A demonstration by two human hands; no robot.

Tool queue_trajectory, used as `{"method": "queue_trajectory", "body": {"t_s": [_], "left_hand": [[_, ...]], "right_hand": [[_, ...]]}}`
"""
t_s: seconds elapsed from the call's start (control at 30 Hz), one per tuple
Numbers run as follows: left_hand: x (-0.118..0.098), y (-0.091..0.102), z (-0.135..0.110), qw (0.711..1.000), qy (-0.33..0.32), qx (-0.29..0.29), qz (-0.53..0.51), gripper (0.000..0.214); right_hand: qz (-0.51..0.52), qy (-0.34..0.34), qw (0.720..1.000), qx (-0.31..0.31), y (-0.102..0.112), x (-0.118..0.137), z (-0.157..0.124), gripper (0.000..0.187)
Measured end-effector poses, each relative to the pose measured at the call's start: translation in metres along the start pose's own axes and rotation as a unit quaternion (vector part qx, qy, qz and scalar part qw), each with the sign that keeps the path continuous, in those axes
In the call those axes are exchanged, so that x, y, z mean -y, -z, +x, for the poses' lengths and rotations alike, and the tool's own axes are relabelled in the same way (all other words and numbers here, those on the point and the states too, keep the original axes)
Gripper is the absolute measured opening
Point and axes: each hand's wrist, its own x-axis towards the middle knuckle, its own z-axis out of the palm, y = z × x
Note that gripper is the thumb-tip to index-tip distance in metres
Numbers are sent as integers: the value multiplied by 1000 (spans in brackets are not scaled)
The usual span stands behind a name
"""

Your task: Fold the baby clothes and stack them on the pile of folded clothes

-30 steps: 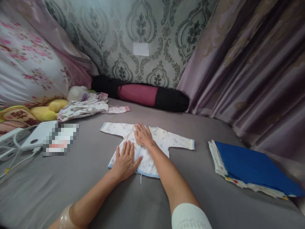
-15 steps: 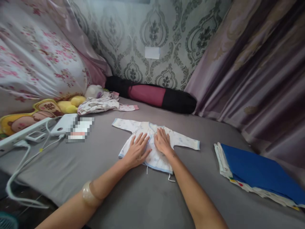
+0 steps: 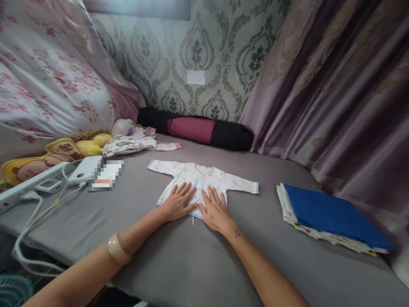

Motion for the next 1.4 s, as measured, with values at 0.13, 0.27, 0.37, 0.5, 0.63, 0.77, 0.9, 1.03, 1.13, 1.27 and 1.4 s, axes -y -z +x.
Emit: {"method": "queue_trajectory", "body": {"t_s": [0.13, 0.27, 0.37, 0.5, 0.63, 0.77, 0.9, 1.03, 1.13, 1.27, 1.4], "left_hand": [[8, 4, -9, 999, 34, -5, 15, 88], [11, 5, -12, 998, 66, 17, 16, 93], [9, 8, -12, 997, 65, 38, 20, 93], [6, 14, -11, 995, 67, 65, 22, 95], [6, 21, -9, 993, 69, 97, 13, 97], [10, 27, 0, 995, 70, 74, 5, 79], [17, 26, 14, 997, 72, -15, 11, 51], [20, 19, 31, 997, 51, -63, 19, 43], [15, 15, 46, 998, 13, -64, 15, 42], [0, 14, 68, 999, -31, -39, -2, 42], [-15, 13, 89, 997, -74, -22, -18, 42]], "right_hand": [[9, 6, 1000, 5, 4, 0, -14, 60], [9, 5, 1000, 4, 4, 1, -18, 59], [7, 1, 1000, 3, 3, 1, -17, 58], [10, -5, 1000, 13, 4, 3, -18, 59], [30, -4, 999, 37, 12, 1, -17, 60], [73, 16, 996, 48, 25, -10, -6, 57], [153, 13, 988, -7, 37, -27, 17, 39], [236, -116, 961, -81, 45, -53, 41, 29], [236, -256, 926, -144, 52, -77, 51, 26], [187, -380, 881, -211, 61, -104, 49, 35], [145, -467, 831, -265, 57, -119, 36, 45]]}}
